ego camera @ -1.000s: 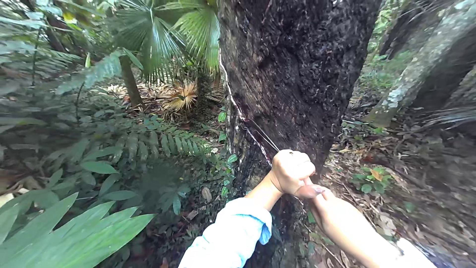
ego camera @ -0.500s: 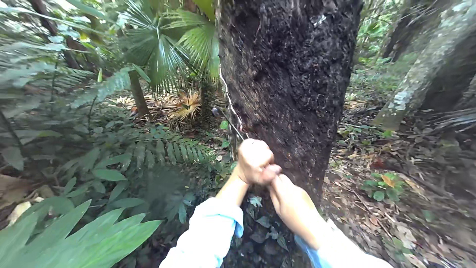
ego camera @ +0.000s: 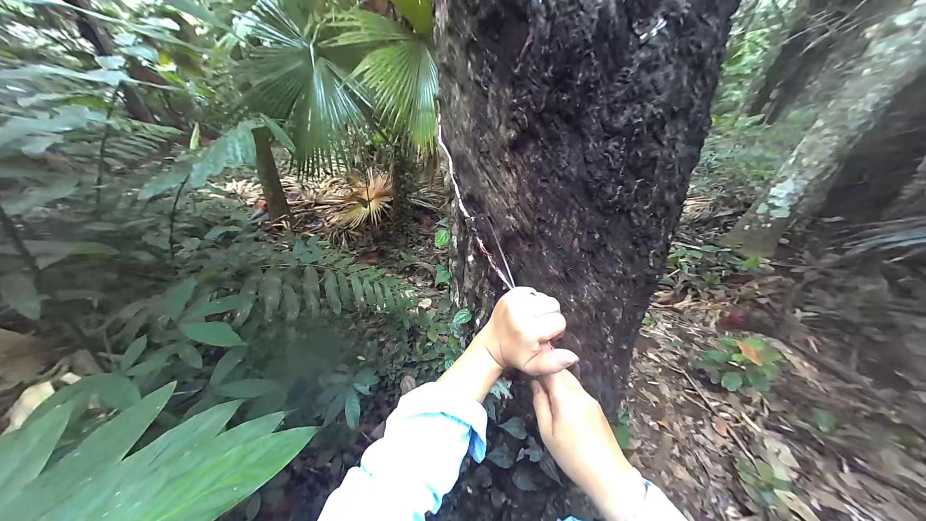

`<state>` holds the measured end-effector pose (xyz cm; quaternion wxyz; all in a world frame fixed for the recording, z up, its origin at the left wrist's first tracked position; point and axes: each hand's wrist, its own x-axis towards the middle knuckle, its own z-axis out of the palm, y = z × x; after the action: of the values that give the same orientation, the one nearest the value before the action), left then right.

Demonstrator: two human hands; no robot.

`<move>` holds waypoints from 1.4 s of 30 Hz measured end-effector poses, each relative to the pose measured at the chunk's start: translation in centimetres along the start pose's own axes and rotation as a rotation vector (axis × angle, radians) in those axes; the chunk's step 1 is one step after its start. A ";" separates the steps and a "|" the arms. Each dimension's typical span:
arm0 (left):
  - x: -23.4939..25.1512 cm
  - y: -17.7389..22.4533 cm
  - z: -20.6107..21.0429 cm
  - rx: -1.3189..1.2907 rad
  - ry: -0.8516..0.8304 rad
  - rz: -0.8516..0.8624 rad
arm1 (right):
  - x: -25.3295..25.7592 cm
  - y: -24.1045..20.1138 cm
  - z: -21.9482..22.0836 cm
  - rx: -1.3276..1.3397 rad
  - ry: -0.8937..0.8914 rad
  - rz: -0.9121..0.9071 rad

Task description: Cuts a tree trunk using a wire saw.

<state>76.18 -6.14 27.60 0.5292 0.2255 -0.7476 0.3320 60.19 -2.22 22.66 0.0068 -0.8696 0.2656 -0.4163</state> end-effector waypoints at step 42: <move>-0.1 -2.3 -1.4 0.640 -0.199 -1.133 | -8.3 7.8 -10.3 0.581 -0.197 0.199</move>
<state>78.70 -6.65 28.38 0.4574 0.7600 -0.4228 0.1854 44.87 -2.90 21.62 0.3214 -0.8370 0.2175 -0.3857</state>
